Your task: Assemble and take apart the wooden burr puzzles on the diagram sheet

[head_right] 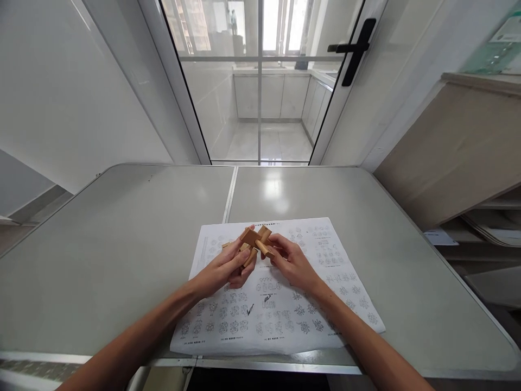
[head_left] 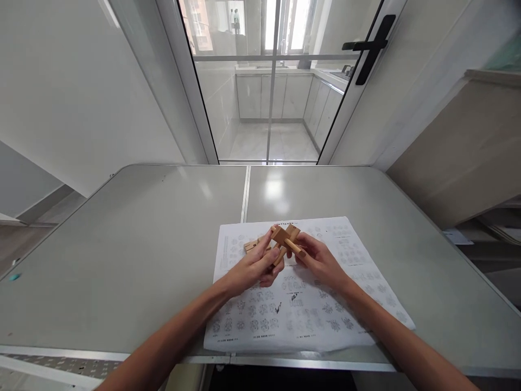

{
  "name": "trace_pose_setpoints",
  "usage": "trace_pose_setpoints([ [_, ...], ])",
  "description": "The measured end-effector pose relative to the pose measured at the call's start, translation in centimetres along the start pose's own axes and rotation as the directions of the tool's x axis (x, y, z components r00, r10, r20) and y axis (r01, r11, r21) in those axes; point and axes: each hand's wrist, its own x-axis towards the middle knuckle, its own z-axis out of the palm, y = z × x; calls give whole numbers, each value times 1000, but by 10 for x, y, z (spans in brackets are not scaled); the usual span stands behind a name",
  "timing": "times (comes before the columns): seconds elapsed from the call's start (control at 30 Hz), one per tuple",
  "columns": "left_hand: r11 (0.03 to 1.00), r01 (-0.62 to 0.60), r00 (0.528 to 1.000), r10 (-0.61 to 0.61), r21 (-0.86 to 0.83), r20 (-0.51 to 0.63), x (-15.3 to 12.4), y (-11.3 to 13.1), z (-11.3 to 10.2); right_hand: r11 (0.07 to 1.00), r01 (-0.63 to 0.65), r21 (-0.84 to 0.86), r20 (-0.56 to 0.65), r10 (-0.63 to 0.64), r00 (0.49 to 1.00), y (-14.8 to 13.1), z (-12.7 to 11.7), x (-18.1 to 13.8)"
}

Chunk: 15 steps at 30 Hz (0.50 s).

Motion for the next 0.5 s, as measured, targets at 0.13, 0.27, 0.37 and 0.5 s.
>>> trace_pose_setpoints([
  [0.13, 996, -7, 1000, 4, -84, -29, 1, 2, -2, 999, 10, 32, -29, -9, 1000, -2, 2, 3],
  [0.27, 999, -24, 998, 22, -44, -50, 3, 2, -3, 1000, 21, 14, -61, -20, 998, -4, 4, 3],
  [0.37, 999, -27, 999, 26, -19, -39, 3, 2, -4, 1000, 11, 2, -40, -11, 999, -5, 3, 2],
  [0.5, 998, -45, 998, 43, -33, -52, 1, 3, -5, 1000, 1, 15, -5, -1, 1000, -5, 2, 1],
])
